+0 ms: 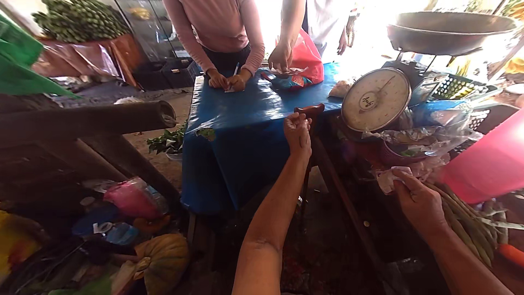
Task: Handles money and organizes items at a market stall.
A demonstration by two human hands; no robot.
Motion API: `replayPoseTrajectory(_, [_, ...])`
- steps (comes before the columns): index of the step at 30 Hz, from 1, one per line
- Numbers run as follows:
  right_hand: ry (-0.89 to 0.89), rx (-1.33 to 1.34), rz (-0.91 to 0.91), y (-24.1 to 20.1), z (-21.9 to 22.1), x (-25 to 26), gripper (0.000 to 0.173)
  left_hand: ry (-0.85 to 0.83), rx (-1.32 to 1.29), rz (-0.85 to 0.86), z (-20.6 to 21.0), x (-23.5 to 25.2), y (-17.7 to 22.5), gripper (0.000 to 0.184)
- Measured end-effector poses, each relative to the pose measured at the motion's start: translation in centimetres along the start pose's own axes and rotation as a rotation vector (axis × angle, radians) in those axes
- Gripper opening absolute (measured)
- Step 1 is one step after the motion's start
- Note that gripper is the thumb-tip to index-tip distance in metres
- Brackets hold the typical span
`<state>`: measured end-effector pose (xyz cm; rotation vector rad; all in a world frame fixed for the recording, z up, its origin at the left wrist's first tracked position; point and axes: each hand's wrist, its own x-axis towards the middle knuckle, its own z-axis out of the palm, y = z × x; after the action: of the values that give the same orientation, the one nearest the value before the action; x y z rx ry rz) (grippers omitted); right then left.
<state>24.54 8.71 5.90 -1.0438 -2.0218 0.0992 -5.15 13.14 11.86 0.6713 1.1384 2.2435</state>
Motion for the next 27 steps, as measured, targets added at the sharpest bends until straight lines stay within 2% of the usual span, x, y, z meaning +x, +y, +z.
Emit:
replayPoseTrajectory(6, [0.010,-0.007,-0.021,0.3,0.3,0.0,0.032,0.072,-0.018,0.047,0.3,4.1,1.2,0.054])
replayPoseTrajectory(16, [-0.005,0.009,0.012,0.2,0.4,0.0,0.031,0.109,0.022,-0.064,1.4,10.5,1.5,0.071])
replayPoseTrajectory(18, [-0.009,0.004,0.020,0.2,0.4,0.0,0.032,0.101,0.034,-0.018,1.4,11.6,1.3,0.065])
replayPoseTrajectory(20, [-0.005,0.004,0.015,0.2,0.4,0.0,0.031,0.098,-0.003,0.068,1.6,12.4,1.1,0.046])
replayPoseTrajectory(21, [-0.002,0.003,0.013,0.3,0.4,0.0,0.031,0.086,-0.030,0.093,1.6,12.7,1.1,0.046])
replayPoseTrajectory(27, [-0.012,-0.011,0.003,0.4,0.4,-0.1,0.032,0.129,-0.112,-0.052,1.1,12.2,1.7,0.036])
